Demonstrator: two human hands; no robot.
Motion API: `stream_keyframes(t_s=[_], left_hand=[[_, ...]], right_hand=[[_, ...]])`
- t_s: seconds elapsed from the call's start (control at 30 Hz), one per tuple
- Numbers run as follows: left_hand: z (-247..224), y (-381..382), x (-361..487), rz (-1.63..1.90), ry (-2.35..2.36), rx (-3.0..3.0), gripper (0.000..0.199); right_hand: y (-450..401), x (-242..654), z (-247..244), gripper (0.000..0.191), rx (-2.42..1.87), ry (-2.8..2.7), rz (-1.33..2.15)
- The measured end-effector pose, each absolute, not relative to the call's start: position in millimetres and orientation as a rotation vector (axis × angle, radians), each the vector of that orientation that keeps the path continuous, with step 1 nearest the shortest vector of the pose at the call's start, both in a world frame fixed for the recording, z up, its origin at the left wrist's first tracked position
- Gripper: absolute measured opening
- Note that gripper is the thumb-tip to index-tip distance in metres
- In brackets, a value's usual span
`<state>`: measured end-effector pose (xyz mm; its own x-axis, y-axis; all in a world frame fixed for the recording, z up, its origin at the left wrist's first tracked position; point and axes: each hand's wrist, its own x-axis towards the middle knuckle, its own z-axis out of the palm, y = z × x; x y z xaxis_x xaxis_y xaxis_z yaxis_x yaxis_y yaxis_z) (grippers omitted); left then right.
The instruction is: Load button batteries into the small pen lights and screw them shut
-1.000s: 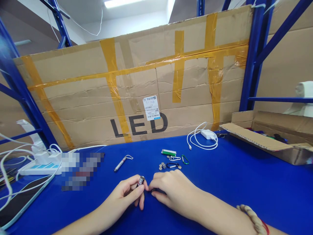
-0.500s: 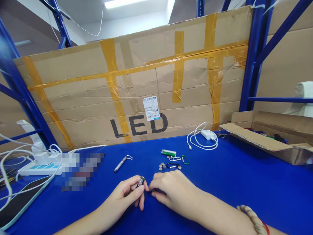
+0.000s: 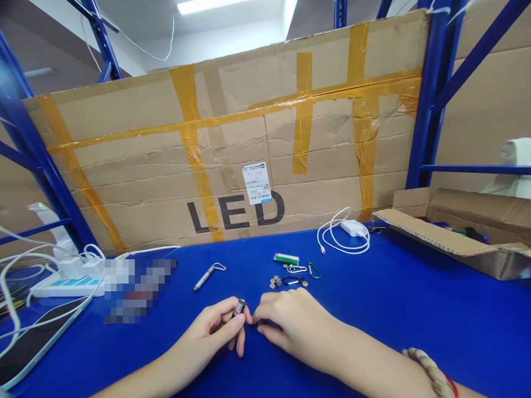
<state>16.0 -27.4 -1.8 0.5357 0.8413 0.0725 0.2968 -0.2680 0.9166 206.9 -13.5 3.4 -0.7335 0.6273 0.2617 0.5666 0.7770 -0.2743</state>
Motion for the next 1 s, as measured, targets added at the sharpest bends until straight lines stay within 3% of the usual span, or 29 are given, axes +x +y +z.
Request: stream_keyframes(t_s=[0.53, 0.8, 0.9, 1.0], left_hand=[[-1, -30, 19, 0.772, 0.890, 1.750, 0.025], [-9, -28, 16, 0.785, 0.974, 1.813, 0.022], [-10, -29, 15, 0.773, 0.994, 1.816, 0.023], [-12, -29, 14, 0.761, 1.004, 1.794, 0.023]], right_hand=[[-11, 210, -8, 0.024, -0.825, -2.666, 0.316], [-3, 210, -13, 0.018, -0.932, -2.642, 0.380], [-1, 211, -22, 0.017, -0.984, -2.513, 0.300], [5, 213, -37, 0.027, -0.959, -2.322, 0.137]])
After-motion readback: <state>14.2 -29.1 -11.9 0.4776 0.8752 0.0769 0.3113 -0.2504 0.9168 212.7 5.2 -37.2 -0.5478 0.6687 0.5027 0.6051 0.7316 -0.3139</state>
